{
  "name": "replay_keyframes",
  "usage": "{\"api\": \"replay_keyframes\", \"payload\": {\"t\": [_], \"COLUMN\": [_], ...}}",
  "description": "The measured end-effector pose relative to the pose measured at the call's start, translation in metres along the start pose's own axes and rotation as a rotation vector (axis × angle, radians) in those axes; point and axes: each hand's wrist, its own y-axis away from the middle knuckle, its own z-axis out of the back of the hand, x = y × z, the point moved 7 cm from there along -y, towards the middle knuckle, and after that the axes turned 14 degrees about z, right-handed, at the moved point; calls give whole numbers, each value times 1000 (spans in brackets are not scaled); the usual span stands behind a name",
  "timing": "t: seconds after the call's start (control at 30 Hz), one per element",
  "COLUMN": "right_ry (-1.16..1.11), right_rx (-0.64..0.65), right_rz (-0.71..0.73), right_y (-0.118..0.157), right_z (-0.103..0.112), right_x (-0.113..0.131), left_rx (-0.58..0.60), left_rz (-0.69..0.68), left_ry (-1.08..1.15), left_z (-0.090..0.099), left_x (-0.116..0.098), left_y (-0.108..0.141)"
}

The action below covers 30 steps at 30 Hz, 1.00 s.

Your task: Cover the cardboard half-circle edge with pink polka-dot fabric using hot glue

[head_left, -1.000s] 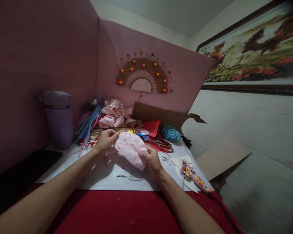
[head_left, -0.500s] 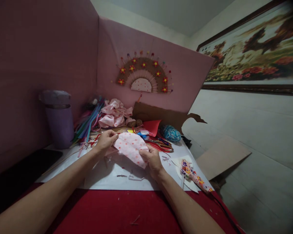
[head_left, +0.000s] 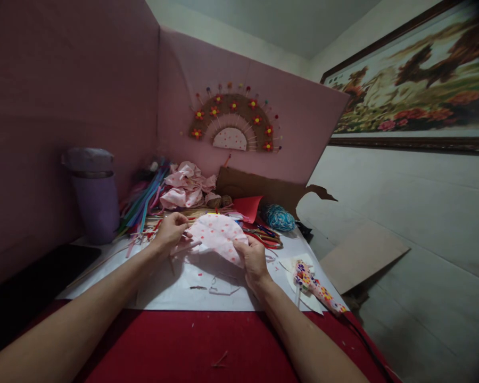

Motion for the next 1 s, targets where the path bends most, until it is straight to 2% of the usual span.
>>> {"api": "replay_keyframes", "payload": {"t": [0.17,0.33,0.43,0.7,1.0], "right_ry": [-2,9,25,23,19], "right_rx": [-30,-45,-54,-65,-87], "right_rz": [1,4,8,13,27], "right_y": [-1,0,0,-1,-1], "right_z": [3,4,5,6,7], "right_x": [1,0,0,-3,-1], "left_rx": [54,173,205,143,107], "left_rz": [-24,78,92,96,104], "left_ry": [8,48,87,134,101], "left_z": [-4,-18,-20,-11,-8], "left_x": [-9,-8,-8,1,2], "left_y": [6,20,23,12,13]}}
